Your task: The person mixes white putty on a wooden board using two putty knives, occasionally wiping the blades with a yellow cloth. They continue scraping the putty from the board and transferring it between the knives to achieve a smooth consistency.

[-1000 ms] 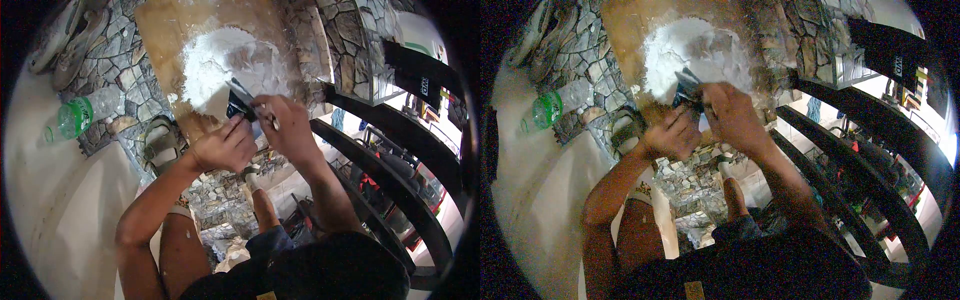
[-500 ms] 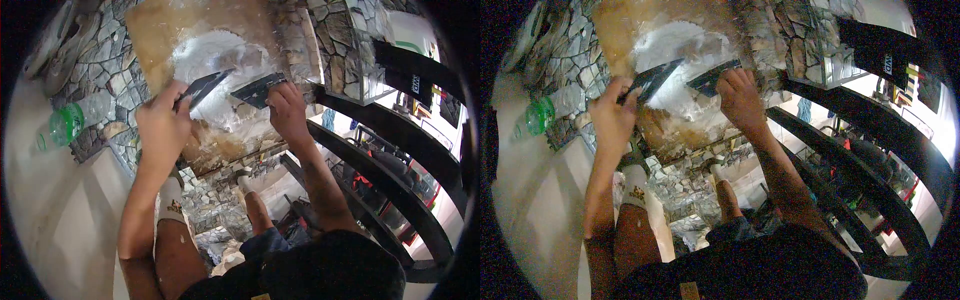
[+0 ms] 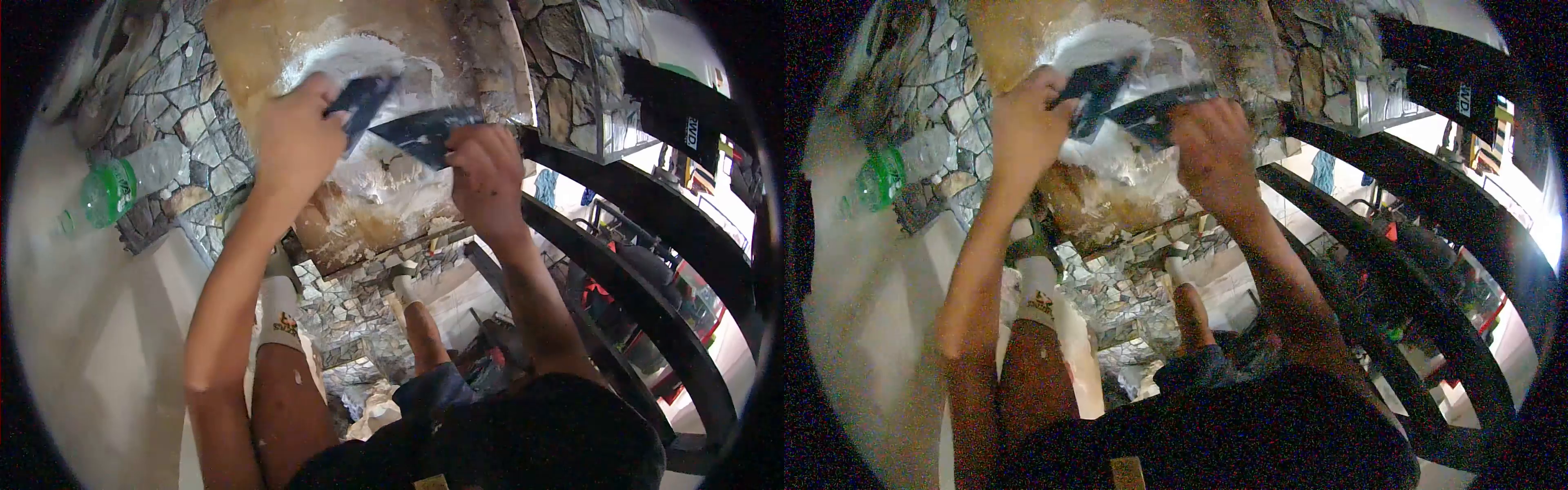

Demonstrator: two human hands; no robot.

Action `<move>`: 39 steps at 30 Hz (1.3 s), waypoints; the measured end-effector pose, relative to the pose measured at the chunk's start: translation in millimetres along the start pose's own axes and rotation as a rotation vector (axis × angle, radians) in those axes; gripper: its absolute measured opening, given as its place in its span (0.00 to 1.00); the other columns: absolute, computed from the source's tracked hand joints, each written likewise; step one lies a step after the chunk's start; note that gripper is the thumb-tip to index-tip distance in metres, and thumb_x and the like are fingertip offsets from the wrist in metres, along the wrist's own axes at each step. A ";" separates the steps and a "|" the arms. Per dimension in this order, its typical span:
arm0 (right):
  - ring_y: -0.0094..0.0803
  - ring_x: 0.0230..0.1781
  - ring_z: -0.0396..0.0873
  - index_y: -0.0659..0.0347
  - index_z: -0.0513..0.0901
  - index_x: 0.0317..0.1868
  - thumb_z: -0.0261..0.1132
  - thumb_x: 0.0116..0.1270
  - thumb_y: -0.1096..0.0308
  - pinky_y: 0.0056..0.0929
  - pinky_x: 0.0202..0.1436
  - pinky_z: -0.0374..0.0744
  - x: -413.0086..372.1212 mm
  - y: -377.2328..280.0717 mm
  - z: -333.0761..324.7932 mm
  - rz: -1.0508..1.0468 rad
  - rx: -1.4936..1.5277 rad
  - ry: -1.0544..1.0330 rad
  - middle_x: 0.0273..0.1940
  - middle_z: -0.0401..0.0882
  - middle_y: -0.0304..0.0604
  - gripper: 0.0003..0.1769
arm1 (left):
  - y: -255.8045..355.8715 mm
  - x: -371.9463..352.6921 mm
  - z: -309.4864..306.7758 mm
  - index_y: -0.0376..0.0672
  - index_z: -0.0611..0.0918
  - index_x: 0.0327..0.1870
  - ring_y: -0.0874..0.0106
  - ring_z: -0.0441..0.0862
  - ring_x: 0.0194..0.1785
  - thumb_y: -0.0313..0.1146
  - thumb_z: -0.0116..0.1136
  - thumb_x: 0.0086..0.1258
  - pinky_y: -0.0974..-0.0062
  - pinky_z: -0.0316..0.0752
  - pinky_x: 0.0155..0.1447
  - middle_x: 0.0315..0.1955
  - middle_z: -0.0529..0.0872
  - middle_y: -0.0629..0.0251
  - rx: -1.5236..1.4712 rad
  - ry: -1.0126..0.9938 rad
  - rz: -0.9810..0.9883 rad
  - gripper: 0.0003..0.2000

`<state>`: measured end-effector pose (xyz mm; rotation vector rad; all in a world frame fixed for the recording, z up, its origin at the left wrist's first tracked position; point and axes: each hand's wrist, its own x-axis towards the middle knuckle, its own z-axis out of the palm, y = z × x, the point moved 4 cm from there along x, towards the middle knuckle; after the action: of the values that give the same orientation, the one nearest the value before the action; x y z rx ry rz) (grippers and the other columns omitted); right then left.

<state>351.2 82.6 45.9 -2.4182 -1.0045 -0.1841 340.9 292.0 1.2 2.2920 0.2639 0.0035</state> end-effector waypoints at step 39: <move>0.42 0.37 0.80 0.62 0.75 0.34 0.64 0.49 0.80 0.32 0.35 0.77 -34.3 -89.1 13.7 0.465 0.261 -0.198 0.46 0.77 0.50 0.11 | -17.9 -74.8 1.7 0.38 0.79 0.36 0.75 0.80 0.33 0.16 0.54 0.59 0.72 0.82 0.39 0.31 0.82 0.66 -1.159 0.142 -0.695 0.08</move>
<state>263.9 121.2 59.6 -2.3787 -0.4810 0.3340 264.5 288.1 -7.0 0.9793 0.8573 -0.0291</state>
